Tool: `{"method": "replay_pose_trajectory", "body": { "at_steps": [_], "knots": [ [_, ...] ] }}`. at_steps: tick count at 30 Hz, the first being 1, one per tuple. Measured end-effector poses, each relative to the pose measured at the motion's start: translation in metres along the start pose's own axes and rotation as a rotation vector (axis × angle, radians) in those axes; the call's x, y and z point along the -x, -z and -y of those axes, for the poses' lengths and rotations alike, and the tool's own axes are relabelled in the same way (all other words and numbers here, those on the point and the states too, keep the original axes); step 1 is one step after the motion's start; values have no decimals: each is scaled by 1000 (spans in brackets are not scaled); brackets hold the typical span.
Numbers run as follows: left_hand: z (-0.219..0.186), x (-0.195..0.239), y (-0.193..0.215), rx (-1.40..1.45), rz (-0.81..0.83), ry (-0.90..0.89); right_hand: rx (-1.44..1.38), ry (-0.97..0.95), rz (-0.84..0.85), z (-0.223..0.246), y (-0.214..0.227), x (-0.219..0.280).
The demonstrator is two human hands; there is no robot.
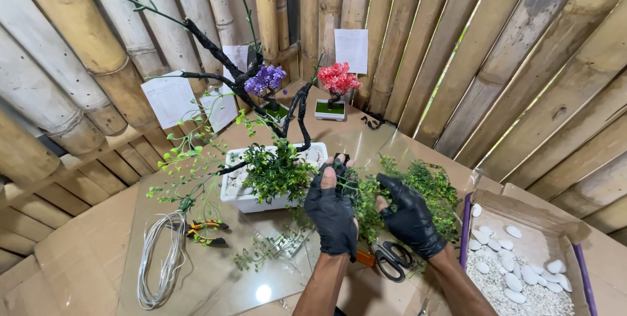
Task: Attaching small sprigs of artificial green leaves to the branches of a decorative black tree in a white pot.
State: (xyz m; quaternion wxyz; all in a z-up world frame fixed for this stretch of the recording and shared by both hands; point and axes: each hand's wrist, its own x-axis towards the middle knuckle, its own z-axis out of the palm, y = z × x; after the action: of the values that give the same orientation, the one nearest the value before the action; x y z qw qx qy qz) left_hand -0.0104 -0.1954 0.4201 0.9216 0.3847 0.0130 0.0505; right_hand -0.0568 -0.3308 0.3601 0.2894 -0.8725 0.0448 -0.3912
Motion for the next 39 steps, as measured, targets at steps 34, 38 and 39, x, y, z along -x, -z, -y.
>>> {"method": "replay_pose_trajectory", "body": {
  "at_steps": [34,38,39],
  "knots": [
    [-3,-1,3,366,116,7,98,458,-68,57,12,0],
    [-5,4,7,399,128,71,132,470,-105,48,-2,0],
    [-6,2,9,436,127,56,112,474,-102,45,-2,2]
  ]
}}
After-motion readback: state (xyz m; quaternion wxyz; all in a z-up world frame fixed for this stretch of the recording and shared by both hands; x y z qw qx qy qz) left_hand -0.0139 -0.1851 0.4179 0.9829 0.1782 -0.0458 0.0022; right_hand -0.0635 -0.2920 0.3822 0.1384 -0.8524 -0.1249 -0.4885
